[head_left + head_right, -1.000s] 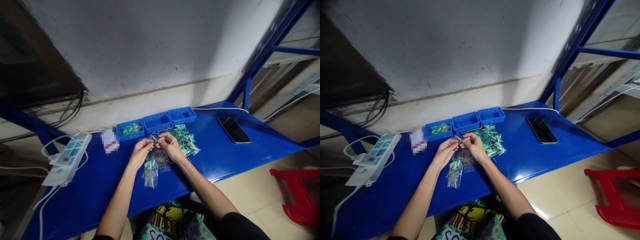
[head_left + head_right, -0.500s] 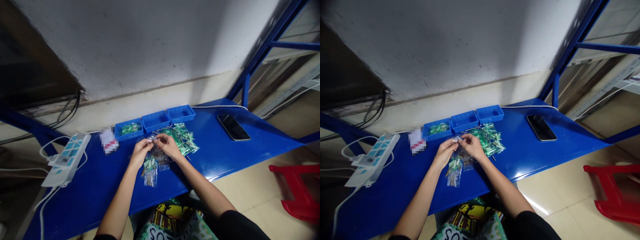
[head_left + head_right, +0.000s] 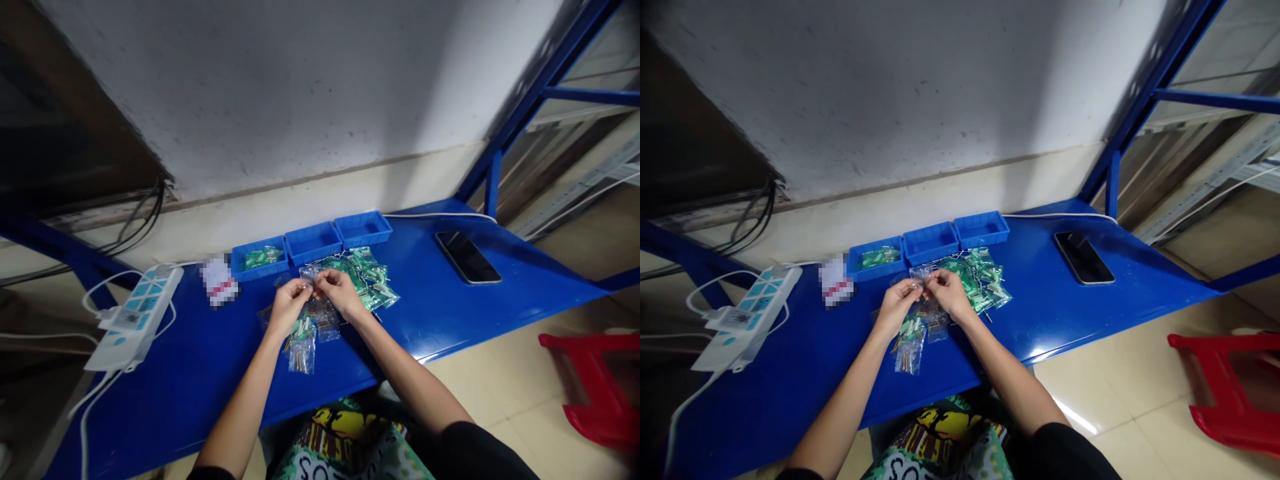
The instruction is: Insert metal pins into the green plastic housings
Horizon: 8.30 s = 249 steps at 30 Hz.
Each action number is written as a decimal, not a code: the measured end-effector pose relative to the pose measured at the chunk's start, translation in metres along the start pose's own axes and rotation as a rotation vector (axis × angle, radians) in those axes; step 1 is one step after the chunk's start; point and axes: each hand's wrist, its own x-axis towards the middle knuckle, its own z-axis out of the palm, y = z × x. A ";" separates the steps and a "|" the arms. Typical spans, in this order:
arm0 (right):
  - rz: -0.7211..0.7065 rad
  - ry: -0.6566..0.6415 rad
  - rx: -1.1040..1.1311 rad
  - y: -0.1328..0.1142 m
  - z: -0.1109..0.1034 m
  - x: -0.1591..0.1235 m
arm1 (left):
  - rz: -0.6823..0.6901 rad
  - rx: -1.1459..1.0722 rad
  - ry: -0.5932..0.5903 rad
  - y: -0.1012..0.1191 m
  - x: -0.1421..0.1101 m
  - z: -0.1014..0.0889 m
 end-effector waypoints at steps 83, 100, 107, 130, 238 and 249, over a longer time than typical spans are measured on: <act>-0.243 -0.083 -0.449 -0.007 0.000 -0.004 | 0.137 -0.004 0.078 0.012 -0.002 -0.006; -0.742 0.286 -1.065 -0.025 -0.038 0.047 | 0.282 0.579 0.256 0.002 0.002 -0.025; -0.670 0.348 -0.967 -0.014 -0.051 0.036 | 0.268 0.692 0.295 -0.001 0.003 -0.024; -0.627 0.166 -0.951 -0.014 -0.032 0.027 | 0.133 0.578 0.352 -0.005 0.012 -0.045; -0.318 -0.268 -0.620 -0.009 -0.005 0.014 | 0.128 0.337 0.039 0.004 0.002 -0.021; -0.321 -0.247 -0.649 -0.008 -0.008 0.017 | 0.109 0.329 0.019 0.001 0.005 -0.023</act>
